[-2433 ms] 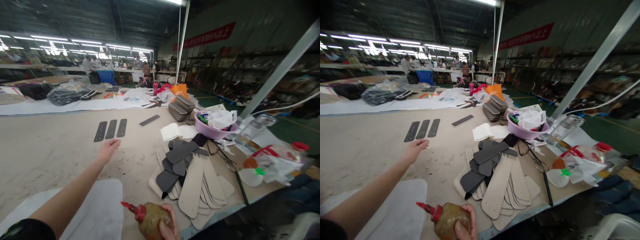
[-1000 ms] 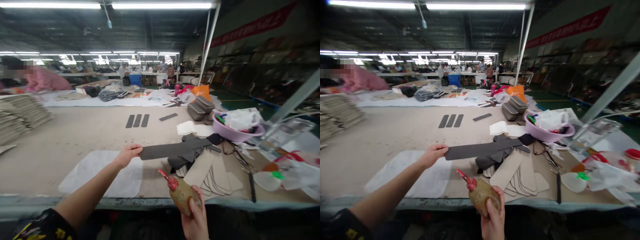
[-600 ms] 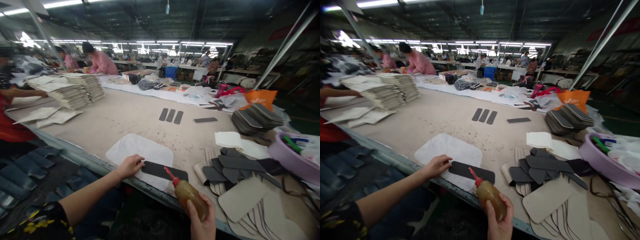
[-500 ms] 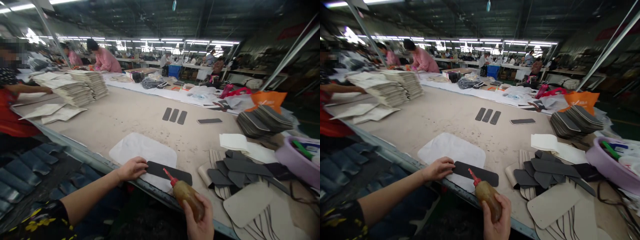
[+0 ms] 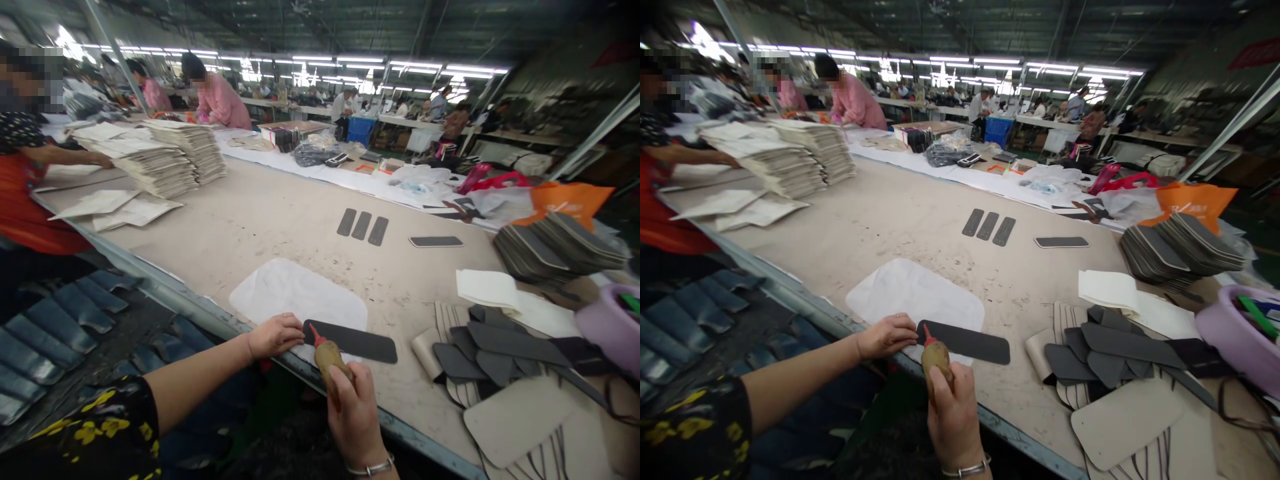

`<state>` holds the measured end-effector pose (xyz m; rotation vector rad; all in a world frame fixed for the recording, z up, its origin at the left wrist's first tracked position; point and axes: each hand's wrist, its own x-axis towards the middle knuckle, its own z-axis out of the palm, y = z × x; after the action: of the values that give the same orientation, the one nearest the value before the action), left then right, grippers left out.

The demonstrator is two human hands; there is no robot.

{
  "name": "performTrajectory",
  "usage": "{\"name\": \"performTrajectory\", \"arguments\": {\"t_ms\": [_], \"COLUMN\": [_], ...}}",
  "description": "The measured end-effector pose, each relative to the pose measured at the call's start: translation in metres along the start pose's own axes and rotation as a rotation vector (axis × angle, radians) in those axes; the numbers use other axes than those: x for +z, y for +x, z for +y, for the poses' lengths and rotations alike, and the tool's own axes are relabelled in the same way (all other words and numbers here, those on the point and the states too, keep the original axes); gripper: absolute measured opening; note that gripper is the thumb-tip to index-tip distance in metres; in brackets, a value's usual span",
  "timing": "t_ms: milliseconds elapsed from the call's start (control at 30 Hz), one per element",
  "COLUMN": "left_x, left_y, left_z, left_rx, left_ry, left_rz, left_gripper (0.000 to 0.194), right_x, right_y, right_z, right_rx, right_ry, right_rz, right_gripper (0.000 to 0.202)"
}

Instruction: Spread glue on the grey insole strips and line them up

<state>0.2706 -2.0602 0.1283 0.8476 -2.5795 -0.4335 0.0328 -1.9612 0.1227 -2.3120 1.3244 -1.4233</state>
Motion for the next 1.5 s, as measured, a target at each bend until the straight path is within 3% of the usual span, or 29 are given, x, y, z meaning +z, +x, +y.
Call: {"name": "performTrajectory", "arguments": {"t_ms": [267,733,967,1167,1500], "left_x": [-0.001,-0.003,-0.003,-0.003,0.0], "left_y": [0.0,0.002,0.002,0.002,0.0], "left_z": [0.0,0.002,0.002,0.001,-0.001], "left_rx": [-0.007,0.057,0.062,0.058,0.074], "left_ry": [0.009,0.032,0.033,0.032,0.029], "left_rz": [0.001,0.024,0.023,0.015,0.004], "left_gripper": [0.015,0.015,0.015,0.016,0.013], "right_x": [0.001,-0.058,-0.072,-0.06,-0.003], "right_y": [-0.002,-0.038,-0.047,-0.037,0.0], "right_z": [0.0,0.029,0.044,0.032,-0.008], "right_rx": [-0.067,0.146,0.223,0.233,0.015], "right_ry": [-0.005,-0.299,-0.455,-0.389,-0.013], "right_rz": [0.008,0.054,0.128,0.104,0.042], "right_gripper": [0.04,0.033,0.025,0.026,0.04]}}
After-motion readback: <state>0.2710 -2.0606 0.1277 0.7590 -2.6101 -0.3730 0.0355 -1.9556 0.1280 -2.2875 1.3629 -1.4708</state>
